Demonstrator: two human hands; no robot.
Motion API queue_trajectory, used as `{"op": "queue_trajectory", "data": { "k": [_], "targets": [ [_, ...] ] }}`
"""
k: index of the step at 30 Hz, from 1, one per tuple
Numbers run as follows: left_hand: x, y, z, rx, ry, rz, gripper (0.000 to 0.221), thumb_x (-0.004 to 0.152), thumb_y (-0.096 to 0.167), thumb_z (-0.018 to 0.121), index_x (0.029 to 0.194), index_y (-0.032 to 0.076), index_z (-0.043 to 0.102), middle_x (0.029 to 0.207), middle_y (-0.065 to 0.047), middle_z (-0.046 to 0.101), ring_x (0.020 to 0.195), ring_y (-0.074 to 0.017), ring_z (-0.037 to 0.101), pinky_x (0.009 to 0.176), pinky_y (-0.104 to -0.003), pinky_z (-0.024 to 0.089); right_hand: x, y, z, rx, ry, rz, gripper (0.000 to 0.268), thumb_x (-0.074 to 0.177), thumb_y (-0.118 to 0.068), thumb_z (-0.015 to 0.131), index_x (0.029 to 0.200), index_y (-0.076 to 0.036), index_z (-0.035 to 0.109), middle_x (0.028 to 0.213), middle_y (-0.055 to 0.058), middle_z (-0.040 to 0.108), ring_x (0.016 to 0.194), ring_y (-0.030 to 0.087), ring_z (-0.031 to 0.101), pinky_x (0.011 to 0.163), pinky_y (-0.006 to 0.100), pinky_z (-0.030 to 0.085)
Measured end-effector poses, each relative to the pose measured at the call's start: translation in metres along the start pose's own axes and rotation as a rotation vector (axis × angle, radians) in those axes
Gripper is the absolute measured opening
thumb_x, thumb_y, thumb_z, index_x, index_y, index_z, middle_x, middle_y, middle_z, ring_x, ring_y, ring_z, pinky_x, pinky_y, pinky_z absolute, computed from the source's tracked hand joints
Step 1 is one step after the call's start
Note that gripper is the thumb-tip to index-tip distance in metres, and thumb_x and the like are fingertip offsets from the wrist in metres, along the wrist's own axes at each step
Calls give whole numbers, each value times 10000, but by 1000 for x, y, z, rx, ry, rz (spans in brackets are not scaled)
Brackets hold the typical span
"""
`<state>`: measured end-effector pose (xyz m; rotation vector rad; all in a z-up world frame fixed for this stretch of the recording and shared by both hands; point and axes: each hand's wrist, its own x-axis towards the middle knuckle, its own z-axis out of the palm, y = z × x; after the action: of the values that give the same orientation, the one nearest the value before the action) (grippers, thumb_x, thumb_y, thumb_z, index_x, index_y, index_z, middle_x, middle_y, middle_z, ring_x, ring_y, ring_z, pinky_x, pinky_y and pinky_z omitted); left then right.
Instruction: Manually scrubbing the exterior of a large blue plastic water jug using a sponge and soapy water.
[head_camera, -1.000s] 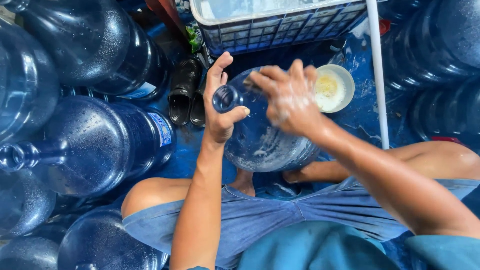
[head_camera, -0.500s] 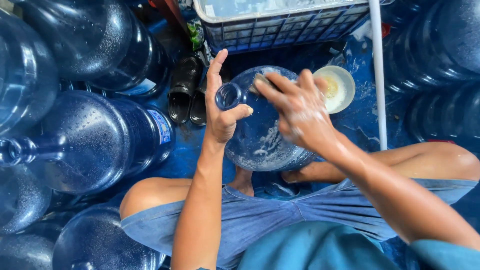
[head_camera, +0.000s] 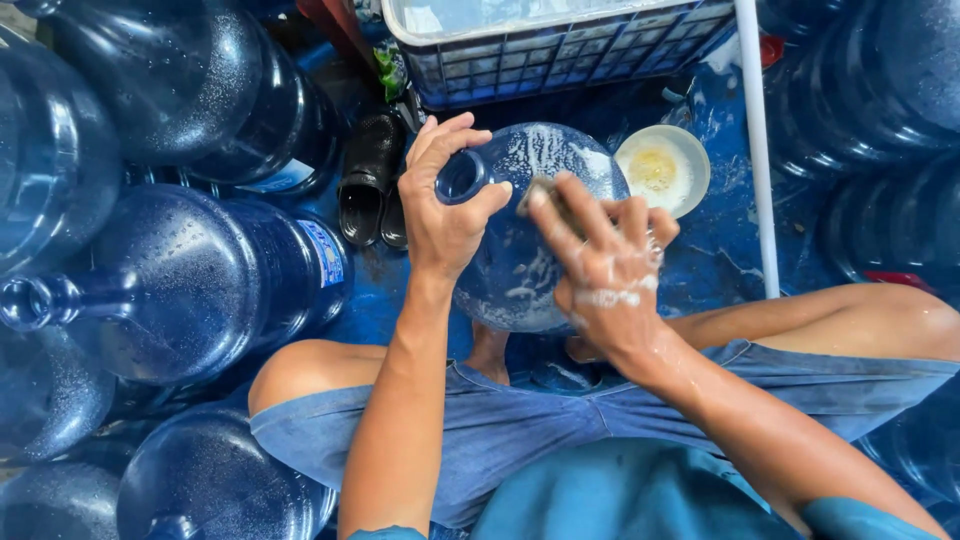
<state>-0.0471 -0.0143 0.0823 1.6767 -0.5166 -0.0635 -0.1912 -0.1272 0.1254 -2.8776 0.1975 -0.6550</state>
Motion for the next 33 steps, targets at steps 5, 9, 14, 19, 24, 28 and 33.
{"op": "queue_trajectory", "data": {
  "k": [5, 9, 14, 19, 24, 28, 33],
  "targets": [
    [7, 8, 3, 176, -60, 146, 359, 781, 265, 826, 1023, 11, 749, 1154, -137, 723, 1180, -271, 654, 1251, -497, 281, -24, -2, 17, 13, -133, -337, 472, 809, -122, 699, 1269, -204, 763, 1450, 56, 605, 1172, 261, 538, 917, 433, 366],
    [11, 13, -2, 261, -62, 144, 377, 779, 313, 843, 1000, 20, 756, 1147, -125, 725, 1194, -274, 638, 1229, -469, 290, 5, -4, 9, 35, 8, -308, 480, 825, -132, 750, 1305, -137, 766, 1406, 131, 588, 1176, 280, 580, 1033, 448, 288],
    [12, 3, -8, 159, -162, -34, 524, 764, 486, 915, 1166, 188, 756, 1185, -98, 745, 1317, -327, 605, 1249, -479, 249, -22, 20, 27, 301, -92, -397, 445, 948, -126, 463, 1272, -299, 712, 1295, 58, 651, 1134, 266, 578, 985, 519, 222],
    [4, 3, -10, 176, -202, -52, 584, 829, 546, 837, 1294, 219, 704, 1310, -106, 695, 1430, -443, 433, 1191, -604, 308, 4, 51, 39, 235, 46, -147, 474, 834, -70, 686, 1257, -269, 768, 1253, 112, 613, 1033, 332, 576, 920, 472, 328],
    [1, 11, -16, 157, -254, -80, 613, 964, 660, 559, 1331, 180, 656, 1409, -147, 634, 1466, -482, 353, 1180, -671, 273, -5, 26, 53, 181, 102, 67, 334, 920, -293, 710, 1247, -280, 780, 1103, 26, 598, 882, 194, 635, 854, 383, 343],
    [2, 8, -11, 59, -255, -112, 575, 1064, 599, 364, 1340, 183, 649, 1424, -158, 622, 1471, -479, 344, 1200, -650, 249, 21, 14, 42, 220, 72, 148, 288, 983, -178, 635, 1236, -126, 764, 1060, 140, 583, 929, 325, 639, 843, 443, 384],
    [4, 5, -10, 55, -235, -42, 583, 1103, 559, 328, 1456, 164, 573, 1504, -193, 551, 1491, -485, 306, 1234, -624, 222, 32, 2, 41, 658, 102, 288, 346, 959, -73, 638, 1301, -69, 694, 1076, 209, 643, 1018, 515, 650, 856, 479, 478]
  ]
}}
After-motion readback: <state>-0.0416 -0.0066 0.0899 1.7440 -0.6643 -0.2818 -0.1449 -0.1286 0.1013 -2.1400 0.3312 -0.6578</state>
